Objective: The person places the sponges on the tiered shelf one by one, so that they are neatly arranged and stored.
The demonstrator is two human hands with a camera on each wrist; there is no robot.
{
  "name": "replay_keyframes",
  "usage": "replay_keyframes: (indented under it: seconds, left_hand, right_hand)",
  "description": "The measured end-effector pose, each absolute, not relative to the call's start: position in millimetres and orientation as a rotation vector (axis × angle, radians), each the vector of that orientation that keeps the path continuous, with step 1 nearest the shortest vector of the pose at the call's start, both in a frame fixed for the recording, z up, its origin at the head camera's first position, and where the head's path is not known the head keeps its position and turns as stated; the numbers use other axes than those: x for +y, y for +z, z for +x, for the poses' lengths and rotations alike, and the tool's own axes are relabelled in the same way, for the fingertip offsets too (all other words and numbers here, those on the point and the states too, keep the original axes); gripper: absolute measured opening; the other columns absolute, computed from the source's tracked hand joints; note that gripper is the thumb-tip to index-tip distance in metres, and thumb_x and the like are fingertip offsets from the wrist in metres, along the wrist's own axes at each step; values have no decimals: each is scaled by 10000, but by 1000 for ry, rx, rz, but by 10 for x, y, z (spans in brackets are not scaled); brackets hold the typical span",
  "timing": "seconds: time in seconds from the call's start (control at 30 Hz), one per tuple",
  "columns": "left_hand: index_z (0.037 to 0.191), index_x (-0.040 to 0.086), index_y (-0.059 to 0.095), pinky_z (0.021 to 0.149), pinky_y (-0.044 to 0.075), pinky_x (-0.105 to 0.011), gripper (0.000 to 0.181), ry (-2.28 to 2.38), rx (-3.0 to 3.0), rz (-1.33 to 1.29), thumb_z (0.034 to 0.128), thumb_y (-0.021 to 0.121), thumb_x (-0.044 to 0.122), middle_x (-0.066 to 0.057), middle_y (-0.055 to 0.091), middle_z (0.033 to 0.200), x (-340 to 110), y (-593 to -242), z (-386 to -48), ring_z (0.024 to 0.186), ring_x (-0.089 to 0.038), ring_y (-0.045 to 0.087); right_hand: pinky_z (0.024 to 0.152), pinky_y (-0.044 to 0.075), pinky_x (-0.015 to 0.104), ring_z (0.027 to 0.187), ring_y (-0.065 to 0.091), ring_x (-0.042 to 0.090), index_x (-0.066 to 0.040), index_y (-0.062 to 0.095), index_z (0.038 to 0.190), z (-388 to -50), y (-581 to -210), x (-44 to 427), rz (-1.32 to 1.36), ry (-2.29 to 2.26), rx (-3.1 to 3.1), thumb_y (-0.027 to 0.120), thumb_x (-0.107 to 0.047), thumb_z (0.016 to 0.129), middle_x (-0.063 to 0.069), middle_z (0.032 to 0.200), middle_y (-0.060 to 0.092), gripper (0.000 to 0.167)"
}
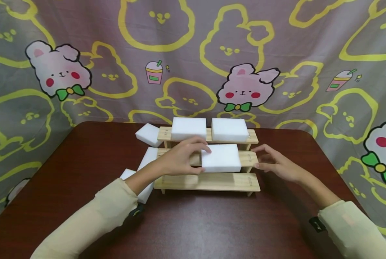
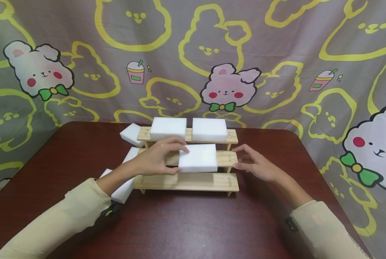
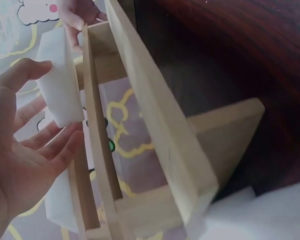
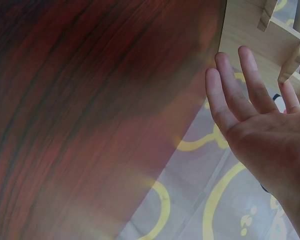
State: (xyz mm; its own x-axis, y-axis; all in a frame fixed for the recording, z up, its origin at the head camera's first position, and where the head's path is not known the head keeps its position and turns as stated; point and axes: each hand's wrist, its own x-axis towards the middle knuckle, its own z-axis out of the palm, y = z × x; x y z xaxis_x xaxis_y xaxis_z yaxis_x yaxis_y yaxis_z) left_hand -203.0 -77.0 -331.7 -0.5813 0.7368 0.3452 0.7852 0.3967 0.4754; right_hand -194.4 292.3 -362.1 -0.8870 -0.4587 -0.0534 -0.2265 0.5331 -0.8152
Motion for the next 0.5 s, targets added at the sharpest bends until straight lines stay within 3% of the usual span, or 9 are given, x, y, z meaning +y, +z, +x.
replay_keyframes:
  seconds: [0.5]
  left_hand:
    - [1237,56,679,1034,496,-375,465,-834,-2604,-1390,830,844,210,-105,572,1333,-540,-3318,-2004,1216,-243,575]
  right_hand:
    - [850,544,446,1151,604,372,-70,451,1397,-1941,-3637,2934,-583,-1270,2524,649,-157,1016,233,1369,516,438]
